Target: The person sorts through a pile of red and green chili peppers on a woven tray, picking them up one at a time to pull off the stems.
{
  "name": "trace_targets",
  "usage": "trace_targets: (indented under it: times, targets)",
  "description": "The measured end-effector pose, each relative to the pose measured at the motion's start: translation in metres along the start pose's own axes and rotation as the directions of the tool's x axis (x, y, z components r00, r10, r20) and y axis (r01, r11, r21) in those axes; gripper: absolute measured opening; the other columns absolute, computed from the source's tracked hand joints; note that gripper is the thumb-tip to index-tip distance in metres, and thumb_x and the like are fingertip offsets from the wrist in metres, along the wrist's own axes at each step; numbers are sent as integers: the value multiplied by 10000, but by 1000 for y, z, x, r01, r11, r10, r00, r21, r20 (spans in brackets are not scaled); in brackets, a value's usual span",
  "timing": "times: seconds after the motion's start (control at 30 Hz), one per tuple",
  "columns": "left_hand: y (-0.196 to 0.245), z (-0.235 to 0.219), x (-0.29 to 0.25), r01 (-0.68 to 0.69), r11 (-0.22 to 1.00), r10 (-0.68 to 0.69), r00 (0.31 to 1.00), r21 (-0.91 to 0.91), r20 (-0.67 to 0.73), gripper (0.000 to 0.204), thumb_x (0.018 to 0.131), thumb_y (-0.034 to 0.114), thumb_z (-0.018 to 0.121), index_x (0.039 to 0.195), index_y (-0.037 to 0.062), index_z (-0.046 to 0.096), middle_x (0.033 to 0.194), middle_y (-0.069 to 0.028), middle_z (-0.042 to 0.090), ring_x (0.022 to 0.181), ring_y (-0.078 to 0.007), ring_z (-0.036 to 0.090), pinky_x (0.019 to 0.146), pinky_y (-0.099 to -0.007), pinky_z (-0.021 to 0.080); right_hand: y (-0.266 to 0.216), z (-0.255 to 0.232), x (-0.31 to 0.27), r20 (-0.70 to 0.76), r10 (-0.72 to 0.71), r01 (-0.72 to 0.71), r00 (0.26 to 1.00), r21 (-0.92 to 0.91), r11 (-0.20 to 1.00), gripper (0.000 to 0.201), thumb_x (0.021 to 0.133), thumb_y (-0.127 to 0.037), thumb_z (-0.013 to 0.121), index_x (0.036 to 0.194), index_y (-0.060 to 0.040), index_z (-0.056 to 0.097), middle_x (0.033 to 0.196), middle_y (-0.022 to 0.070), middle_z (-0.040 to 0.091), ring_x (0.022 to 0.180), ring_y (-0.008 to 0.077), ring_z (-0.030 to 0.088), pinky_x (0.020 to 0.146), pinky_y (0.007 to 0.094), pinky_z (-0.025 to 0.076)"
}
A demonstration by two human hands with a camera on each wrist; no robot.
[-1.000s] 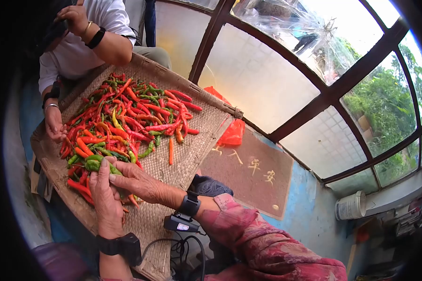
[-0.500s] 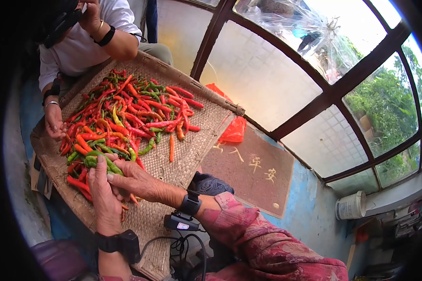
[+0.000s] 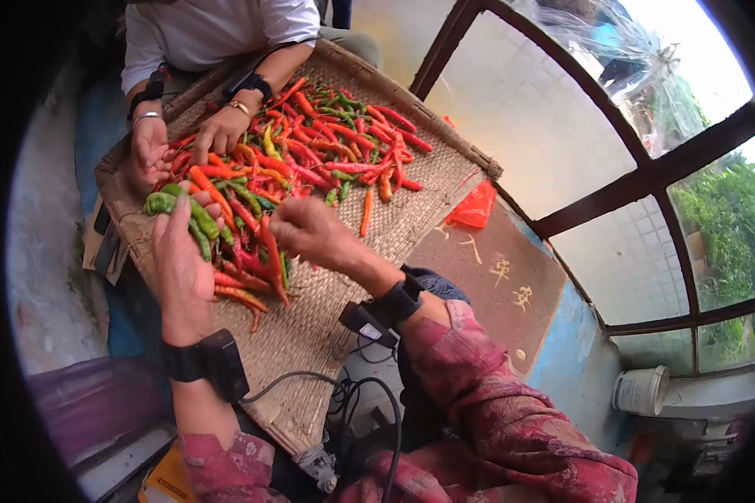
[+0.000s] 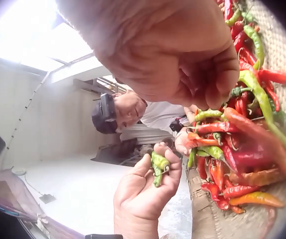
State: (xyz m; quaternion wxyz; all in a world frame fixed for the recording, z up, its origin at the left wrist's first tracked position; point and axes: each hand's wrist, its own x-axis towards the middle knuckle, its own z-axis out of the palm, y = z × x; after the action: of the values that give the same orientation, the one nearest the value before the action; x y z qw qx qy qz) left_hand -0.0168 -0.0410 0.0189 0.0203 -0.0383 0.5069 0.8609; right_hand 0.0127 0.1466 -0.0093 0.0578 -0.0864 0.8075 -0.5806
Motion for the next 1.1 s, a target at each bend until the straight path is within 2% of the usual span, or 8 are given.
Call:
trace_targets:
  times: [0.13, 0.23, 0.4, 0.47, 0.53, 0.67, 0.87, 1.1]
  targets:
    - [-7, -17, 7, 2, 998, -8, 995, 64, 98, 211, 910, 121, 500, 1058, -30, 497, 977, -107, 593, 860, -179, 601, 766, -308, 503, 19, -13, 11, -263, 111, -107, 958, 31, 994, 173, 836, -139, 517, 827, 26, 566, 628, 83, 571, 553, 150, 567, 513, 309, 447]
    - [1, -7, 2, -79, 944, 37, 990, 322, 133, 195, 898, 115, 495, 1020, -35, 519, 912, -91, 601, 792, -148, 620, 707, -270, 503, 49, -14, 15, -167, -2, -67, 986, -406, 911, 243, 791, -197, 566, 864, 35, 583, 717, 228, 602, 693, 360, 615, 629, 430, 485]
    - [4, -1, 0, -361, 383, 327, 914, 850, 241, 153, 850, 113, 544, 888, -33, 567, 704, -116, 617, 703, -180, 633, 659, -314, 491, 60, 2, 16, -142, 58, -148, 988, -769, 623, 294, 770, -249, 588, 816, 40, 613, 749, 252, 616, 753, 397, 620, 673, 468, 501]
    - [6, 1, -1, -346, 397, 322, 920, 850, 224, 201, 843, 128, 554, 966, -30, 572, 768, -134, 628, 715, -246, 625, 695, -343, 488, 62, 6, 15, -100, 184, -191, 978, -786, 587, 304, 767, -262, 581, 800, 37, 622, 754, 243, 625, 749, 390, 626, 668, 461, 508]
    - [3, 1, 0, -340, 518, 370, 916, 785, 153, 293, 840, 146, 561, 1070, -35, 552, 881, -163, 632, 764, -276, 621, 723, -346, 483, 63, 9, 17, -125, 187, -214, 974, -777, 592, 303, 757, -264, 583, 795, 33, 624, 763, 234, 632, 760, 382, 632, 673, 457, 512]
    - [-5, -13, 10, -425, 364, 456, 857, 829, 239, 394, 826, 170, 591, 1140, -54, 515, 1008, -205, 595, 893, -248, 598, 804, -360, 462, 70, 1, 21, -45, 289, -238, 956, -697, 677, 281, 742, -239, 561, 800, 31, 612, 766, 244, 622, 751, 387, 624, 678, 453, 503]
    - [4, -7, 1, -367, 383, 404, 892, 848, 203, 405, 846, 189, 592, 1197, 4, 512, 1081, -189, 608, 916, -222, 620, 815, -319, 476, 26, -15, -6, -206, 58, -159, 977, -517, 841, 218, 749, -160, 528, 854, 30, 549, 772, 239, 600, 791, 384, 598, 709, 437, 461]
    - [-2, 5, -3, -442, 497, 414, 877, 747, 243, 285, 884, 195, 557, 1064, -25, 588, 914, -78, 638, 762, -95, 576, 718, -244, 477, 0, -40, -19, -186, 77, -108, 979, -163, 981, 163, 840, -163, 535, 854, -1, 554, 668, 55, 562, 598, 123, 546, 534, 288, 449]
